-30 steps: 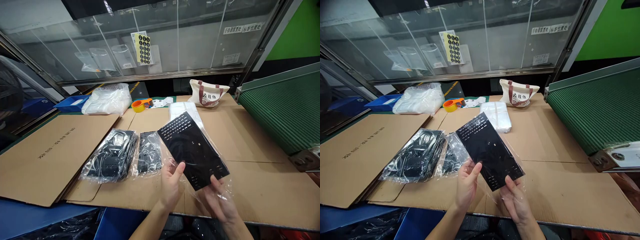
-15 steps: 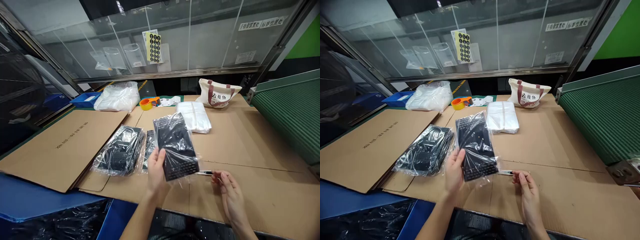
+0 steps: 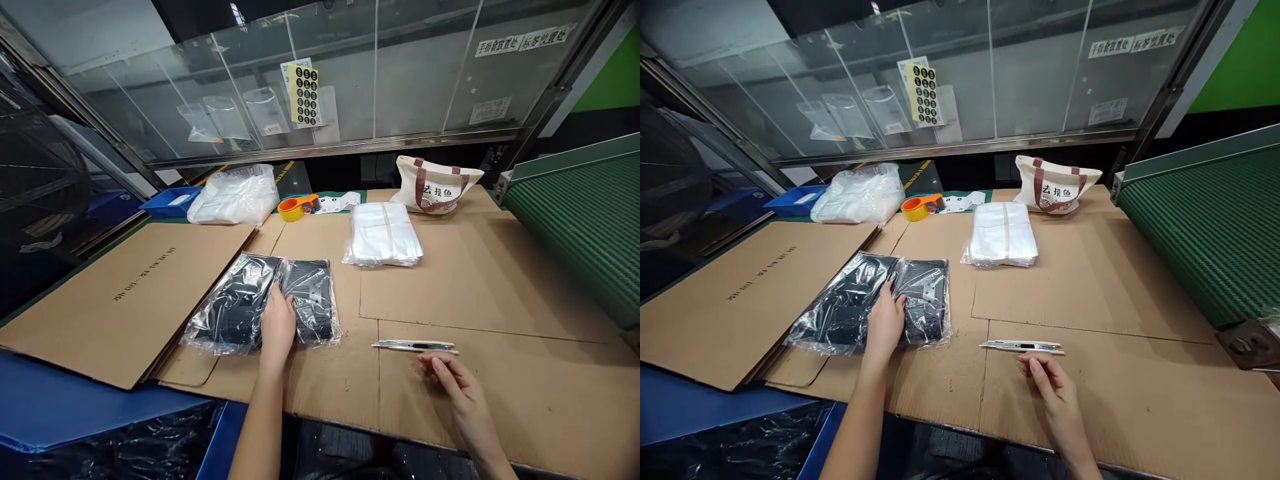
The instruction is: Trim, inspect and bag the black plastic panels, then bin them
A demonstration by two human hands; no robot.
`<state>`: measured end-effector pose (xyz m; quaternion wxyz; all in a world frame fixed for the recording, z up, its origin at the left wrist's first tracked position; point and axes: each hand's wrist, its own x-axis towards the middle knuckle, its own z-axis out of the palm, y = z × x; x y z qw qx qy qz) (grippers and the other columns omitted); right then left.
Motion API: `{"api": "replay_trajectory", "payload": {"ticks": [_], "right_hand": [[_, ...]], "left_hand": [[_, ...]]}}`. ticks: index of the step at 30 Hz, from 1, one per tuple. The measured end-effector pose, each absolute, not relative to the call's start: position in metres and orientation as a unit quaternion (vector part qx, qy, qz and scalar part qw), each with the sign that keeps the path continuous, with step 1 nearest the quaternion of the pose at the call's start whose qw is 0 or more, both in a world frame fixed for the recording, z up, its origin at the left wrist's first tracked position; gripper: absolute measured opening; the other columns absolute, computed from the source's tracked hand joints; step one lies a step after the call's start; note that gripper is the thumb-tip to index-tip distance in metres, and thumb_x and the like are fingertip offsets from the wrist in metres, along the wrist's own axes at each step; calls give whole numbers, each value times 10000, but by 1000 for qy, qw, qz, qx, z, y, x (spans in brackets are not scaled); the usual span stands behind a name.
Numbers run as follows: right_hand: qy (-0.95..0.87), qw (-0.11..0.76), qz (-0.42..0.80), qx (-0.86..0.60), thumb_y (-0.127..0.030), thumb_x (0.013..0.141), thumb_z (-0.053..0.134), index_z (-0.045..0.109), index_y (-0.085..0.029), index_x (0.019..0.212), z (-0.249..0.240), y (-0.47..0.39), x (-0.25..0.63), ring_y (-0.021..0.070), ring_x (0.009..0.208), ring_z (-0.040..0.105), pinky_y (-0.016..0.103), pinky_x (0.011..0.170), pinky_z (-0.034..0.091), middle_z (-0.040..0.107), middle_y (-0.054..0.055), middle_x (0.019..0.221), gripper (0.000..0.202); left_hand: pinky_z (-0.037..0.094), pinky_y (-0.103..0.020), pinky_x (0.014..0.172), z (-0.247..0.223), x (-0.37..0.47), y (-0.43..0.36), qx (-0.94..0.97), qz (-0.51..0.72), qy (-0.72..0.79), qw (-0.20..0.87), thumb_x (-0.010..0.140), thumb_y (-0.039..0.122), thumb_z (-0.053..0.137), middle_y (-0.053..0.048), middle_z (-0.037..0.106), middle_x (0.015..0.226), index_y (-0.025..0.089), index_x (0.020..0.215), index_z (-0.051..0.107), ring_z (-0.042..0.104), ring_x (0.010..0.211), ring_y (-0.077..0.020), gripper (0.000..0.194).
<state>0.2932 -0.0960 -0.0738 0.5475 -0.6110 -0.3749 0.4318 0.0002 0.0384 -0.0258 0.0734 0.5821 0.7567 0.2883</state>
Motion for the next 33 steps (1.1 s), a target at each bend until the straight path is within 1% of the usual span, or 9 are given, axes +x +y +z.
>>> {"api": "replay_trajectory", "payload": {"ticks": [3,5,7,10,12,14,16,21,33], "right_hand": [[-386,541,432,-609,-609,761,649,743,-202,809,-77,-97,295,198,762,656,270,708,544,715,68,829,420],[-395,536,431,-609,-587,784,638,740,-206,831,-80,-99,296,200,780,663,270,717,547,717,70,855,397],[-409,535,411,-614,-569,804,625,735,-205,843,-83,-100,299,202,771,667,278,709,553,717,72,852,382],[-447,547,324,-629,-526,846,595,723,-208,856,-83,-99,304,208,784,673,292,719,554,720,73,858,343],[-492,548,239,-632,-467,877,578,713,-218,872,-82,-97,307,211,834,672,303,753,544,721,69,889,283],[-545,536,166,-623,-400,902,565,700,-229,892,-83,-94,312,211,875,662,316,782,531,714,62,912,218],[-589,516,123,-610,-347,919,552,687,-236,920,-84,-92,315,204,880,653,319,787,522,705,52,915,175],[-635,492,93,-588,-285,940,537,661,-239,964,-85,-88,316,190,869,647,312,773,517,694,38,917,135],[-637,482,116,-590,-268,941,533,656,-245,969,-84,-89,313,195,891,647,320,785,519,691,38,941,128]], "left_hand": [[524,-426,765,-27,12,35,615,169,767,-65,926,135,369,-252,575,1197,42,1351,426,661,933,-324,439],[517,-430,832,-26,16,32,646,140,741,-119,913,90,362,-261,551,1250,32,1315,465,631,1033,-328,419],[478,-452,934,-24,20,31,682,147,702,-139,916,105,384,-250,524,1322,49,1272,511,552,1182,-338,382],[438,-486,1001,-21,27,31,718,144,677,-74,948,290,449,-193,512,1383,120,1273,528,473,1283,-326,375],[425,-556,997,-21,33,33,715,103,691,-12,920,454,491,-176,463,1444,161,1319,501,424,1321,-359,495],[391,-649,981,-23,39,37,701,59,710,28,878,540,513,-174,373,1513,185,1382,449,328,1370,-419,620],[372,-696,961,-26,44,40,688,46,723,41,866,519,517,-171,327,1539,199,1414,416,267,1390,-442,642],[422,-648,930,-28,48,43,685,98,721,-15,839,393,526,-165,429,1459,187,1359,479,370,1306,-380,561],[392,-668,948,-35,49,44,687,63,723,-17,852,409,487,-165,410,1476,172,1380,457,342,1323,-375,580]]}}
